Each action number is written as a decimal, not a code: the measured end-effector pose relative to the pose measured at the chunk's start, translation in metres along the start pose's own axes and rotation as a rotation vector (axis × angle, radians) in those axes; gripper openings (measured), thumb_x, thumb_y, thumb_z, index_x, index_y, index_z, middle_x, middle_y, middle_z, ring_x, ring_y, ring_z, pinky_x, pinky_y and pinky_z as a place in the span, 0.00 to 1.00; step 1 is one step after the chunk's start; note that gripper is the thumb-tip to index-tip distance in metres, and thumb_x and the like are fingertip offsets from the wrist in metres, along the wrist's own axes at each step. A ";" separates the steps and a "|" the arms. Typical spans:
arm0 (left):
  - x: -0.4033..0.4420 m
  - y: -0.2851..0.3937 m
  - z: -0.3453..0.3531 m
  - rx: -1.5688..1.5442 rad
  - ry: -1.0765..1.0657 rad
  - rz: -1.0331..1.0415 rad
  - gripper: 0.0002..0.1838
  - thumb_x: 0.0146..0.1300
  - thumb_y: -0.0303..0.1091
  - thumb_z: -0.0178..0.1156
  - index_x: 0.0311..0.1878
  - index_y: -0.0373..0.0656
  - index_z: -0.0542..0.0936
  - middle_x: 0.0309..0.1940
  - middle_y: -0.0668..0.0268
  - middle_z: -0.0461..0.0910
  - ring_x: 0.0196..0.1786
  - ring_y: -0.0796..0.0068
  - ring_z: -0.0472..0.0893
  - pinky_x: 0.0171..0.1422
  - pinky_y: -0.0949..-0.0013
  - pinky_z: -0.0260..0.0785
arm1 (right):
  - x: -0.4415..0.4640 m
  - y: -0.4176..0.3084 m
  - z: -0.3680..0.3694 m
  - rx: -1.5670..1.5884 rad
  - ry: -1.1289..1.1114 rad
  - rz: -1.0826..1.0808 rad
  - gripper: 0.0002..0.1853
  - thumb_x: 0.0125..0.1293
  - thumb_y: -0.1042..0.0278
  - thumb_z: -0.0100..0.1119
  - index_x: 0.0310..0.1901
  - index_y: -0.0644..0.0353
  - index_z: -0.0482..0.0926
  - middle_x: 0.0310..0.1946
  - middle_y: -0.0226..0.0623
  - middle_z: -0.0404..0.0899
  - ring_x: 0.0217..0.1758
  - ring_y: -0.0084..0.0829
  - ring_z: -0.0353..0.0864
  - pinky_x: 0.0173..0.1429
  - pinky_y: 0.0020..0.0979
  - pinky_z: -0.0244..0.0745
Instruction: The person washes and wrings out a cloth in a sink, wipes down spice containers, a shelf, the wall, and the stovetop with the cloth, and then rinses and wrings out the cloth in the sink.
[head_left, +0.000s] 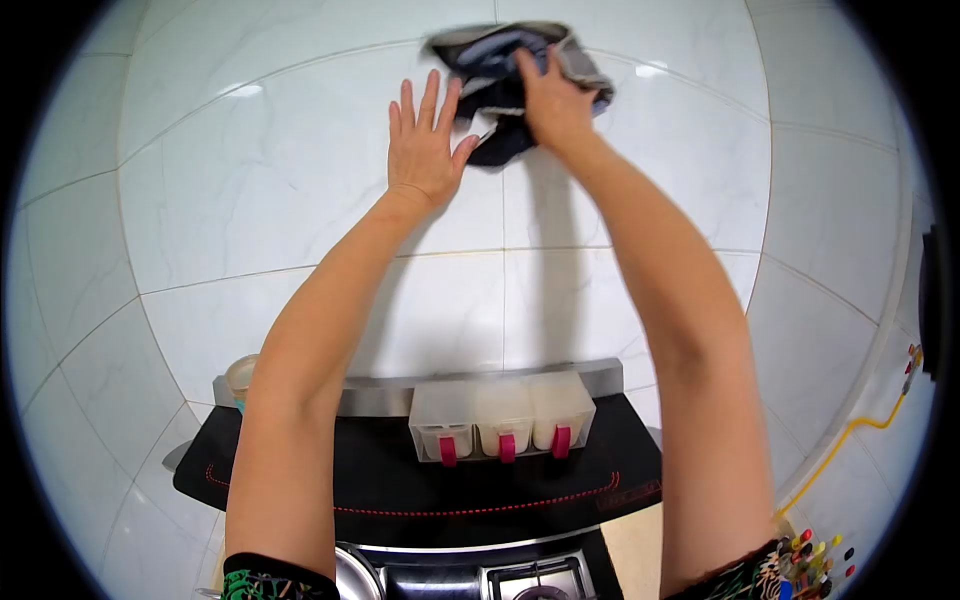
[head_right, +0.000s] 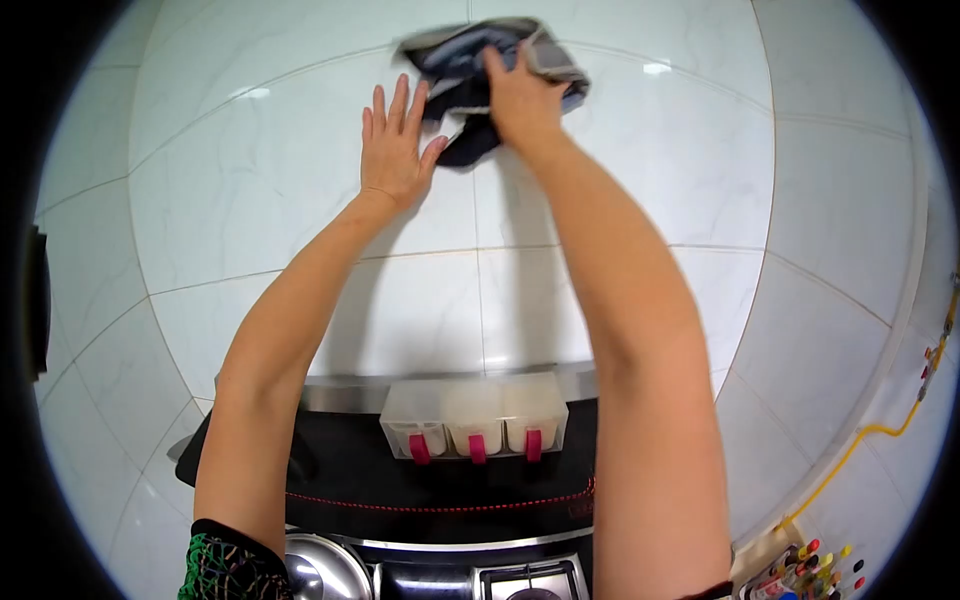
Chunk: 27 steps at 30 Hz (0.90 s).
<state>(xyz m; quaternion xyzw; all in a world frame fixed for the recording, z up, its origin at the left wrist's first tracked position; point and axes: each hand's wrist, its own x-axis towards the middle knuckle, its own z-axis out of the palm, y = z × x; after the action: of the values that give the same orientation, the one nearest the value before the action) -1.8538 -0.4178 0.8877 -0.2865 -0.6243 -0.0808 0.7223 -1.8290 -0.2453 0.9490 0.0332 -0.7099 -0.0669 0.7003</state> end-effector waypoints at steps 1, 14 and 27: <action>-0.009 0.002 0.009 0.108 -0.019 0.004 0.35 0.62 0.53 0.49 0.68 0.49 0.55 0.70 0.56 0.47 0.69 0.41 0.44 0.70 0.44 0.40 | -0.001 0.018 -0.003 0.014 0.041 0.067 0.25 0.56 0.72 0.48 0.57 0.42 0.64 0.62 0.53 0.56 0.63 0.53 0.59 0.53 0.61 0.63; -0.021 0.083 -0.011 -0.093 -0.469 0.614 0.45 0.53 0.60 0.54 0.70 0.51 0.50 0.71 0.64 0.44 0.73 0.61 0.41 0.73 0.49 0.33 | -0.298 0.172 -0.082 0.158 -0.511 -0.425 0.23 0.55 0.65 0.54 0.53 0.60 0.70 0.54 0.50 0.66 0.59 0.50 0.62 0.61 0.46 0.61; -0.016 0.105 -0.031 0.017 -0.763 0.847 0.45 0.57 0.67 0.42 0.69 0.44 0.50 0.71 0.58 0.40 0.73 0.55 0.36 0.73 0.49 0.26 | -0.347 0.194 -0.236 1.333 -0.887 1.248 0.24 0.46 0.78 0.47 0.50 0.64 0.72 0.42 0.37 0.76 0.44 0.25 0.74 0.50 0.23 0.68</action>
<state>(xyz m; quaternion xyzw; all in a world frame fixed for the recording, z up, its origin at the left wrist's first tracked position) -1.7802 -0.3510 0.8378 -0.5147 -0.6721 0.3301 0.4175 -1.5779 -0.0163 0.6356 0.0127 -0.6892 0.7141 0.1224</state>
